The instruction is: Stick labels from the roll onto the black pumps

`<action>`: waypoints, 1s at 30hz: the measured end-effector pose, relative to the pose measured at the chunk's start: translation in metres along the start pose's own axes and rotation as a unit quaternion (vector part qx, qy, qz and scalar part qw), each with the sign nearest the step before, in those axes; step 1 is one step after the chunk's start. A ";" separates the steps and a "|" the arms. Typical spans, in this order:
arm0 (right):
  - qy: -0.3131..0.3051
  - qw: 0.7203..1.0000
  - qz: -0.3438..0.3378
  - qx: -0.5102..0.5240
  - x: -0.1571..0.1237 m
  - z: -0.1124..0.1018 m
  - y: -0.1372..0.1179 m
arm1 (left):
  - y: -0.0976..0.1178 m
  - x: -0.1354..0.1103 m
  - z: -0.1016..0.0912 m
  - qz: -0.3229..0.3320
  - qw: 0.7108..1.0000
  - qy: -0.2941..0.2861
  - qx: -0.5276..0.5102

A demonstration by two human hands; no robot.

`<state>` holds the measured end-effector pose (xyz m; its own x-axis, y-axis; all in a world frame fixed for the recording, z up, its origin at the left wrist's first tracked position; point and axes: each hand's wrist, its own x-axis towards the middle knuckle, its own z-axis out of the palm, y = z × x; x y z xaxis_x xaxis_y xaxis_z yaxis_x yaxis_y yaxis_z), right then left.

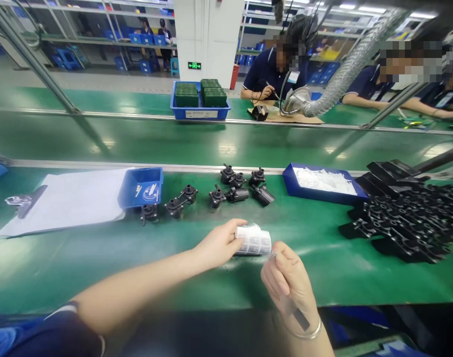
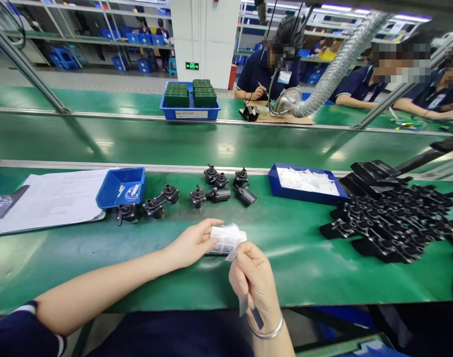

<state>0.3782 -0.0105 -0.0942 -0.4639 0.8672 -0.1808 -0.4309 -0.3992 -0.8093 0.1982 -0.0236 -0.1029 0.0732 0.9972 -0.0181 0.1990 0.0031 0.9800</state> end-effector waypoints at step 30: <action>-0.077 0.981 0.178 -0.016 0.013 0.032 0.027 | -0.015 -0.060 -0.046 -0.074 0.914 0.068 -0.393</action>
<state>0.3358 -0.0194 -0.1003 -0.6927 0.6187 -0.3707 -0.1974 -0.6569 -0.7276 0.1457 -0.0800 -0.1076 -0.0301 0.9813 -0.1902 -0.5712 0.1393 0.8089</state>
